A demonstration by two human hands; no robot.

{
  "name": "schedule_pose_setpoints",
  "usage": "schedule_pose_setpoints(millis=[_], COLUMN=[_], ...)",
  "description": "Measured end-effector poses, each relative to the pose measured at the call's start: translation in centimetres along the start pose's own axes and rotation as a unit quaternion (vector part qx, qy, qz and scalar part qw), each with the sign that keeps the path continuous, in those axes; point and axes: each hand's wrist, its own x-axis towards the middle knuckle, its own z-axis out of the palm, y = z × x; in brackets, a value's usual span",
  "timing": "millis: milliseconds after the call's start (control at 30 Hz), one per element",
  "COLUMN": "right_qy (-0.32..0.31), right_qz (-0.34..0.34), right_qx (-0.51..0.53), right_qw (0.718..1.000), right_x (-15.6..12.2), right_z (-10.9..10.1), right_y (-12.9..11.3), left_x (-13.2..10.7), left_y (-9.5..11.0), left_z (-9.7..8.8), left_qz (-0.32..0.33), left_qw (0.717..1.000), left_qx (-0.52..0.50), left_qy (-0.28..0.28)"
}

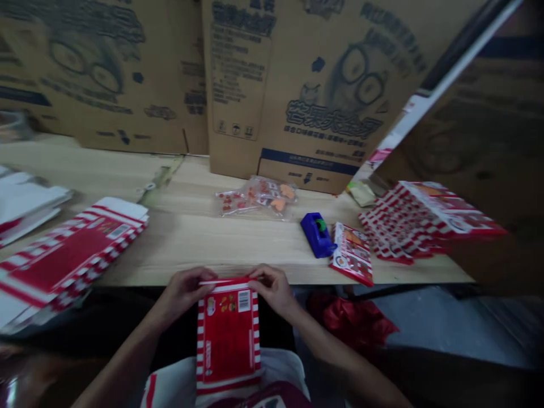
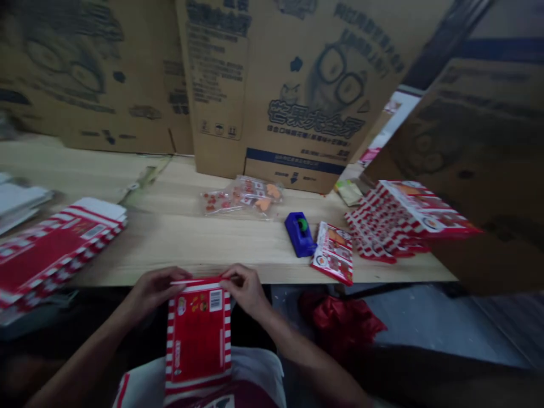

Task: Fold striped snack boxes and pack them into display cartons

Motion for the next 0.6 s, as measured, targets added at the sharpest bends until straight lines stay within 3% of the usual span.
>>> schedule_pose_setpoints(millis=[100, 167, 233, 300, 333, 367, 433, 500, 600], right_qy=[-0.044, -0.031, 0.109, 0.309, 0.372, 0.407, 0.412, 0.397, 0.406], right_qz=[-0.001, -0.031, -0.086, -0.115, -0.105, -0.077, -0.006, 0.028, 0.004], right_qx=[0.006, -0.045, -0.135, -0.230, -0.277, -0.316, -0.358, -0.360, -0.314], right_qw=[0.999, 0.998, 0.981, 0.916, 0.880, 0.854, 0.838, 0.844, 0.858], right_x=[-1.0, -1.2, -0.9, -0.4, 0.0, 0.3, 1.0, 1.7, 2.9], right_z=[-0.5, -2.7, -6.9, -12.2, -14.8, -17.1, -20.2, -20.9, -19.3], right_y=[0.4, 0.5, 0.6, 0.8, 1.0, 1.2, 1.7, 2.3, 2.9], left_x=[0.1, 0.2, 0.2, 0.1, 0.1, 0.1, 0.1, 0.3, 0.6], left_y=[-1.3, -2.0, -2.4, -2.5, -2.5, -2.4, -2.2, -2.1, -2.0], left_z=[0.2, 0.3, 0.3, 0.5, 0.7, 0.8, 1.3, 1.7, 1.9], left_qz=[-0.012, -0.010, 0.002, 0.011, 0.012, 0.010, 0.004, 0.004, 0.016], left_qw=[1.000, 0.999, 1.000, 1.000, 1.000, 0.999, 0.999, 0.999, 0.999], left_qx=[-0.003, -0.001, 0.002, -0.005, -0.013, -0.022, -0.037, -0.042, -0.040], left_qy=[0.027, 0.036, 0.028, 0.020, 0.020, 0.023, 0.029, 0.028, 0.028])
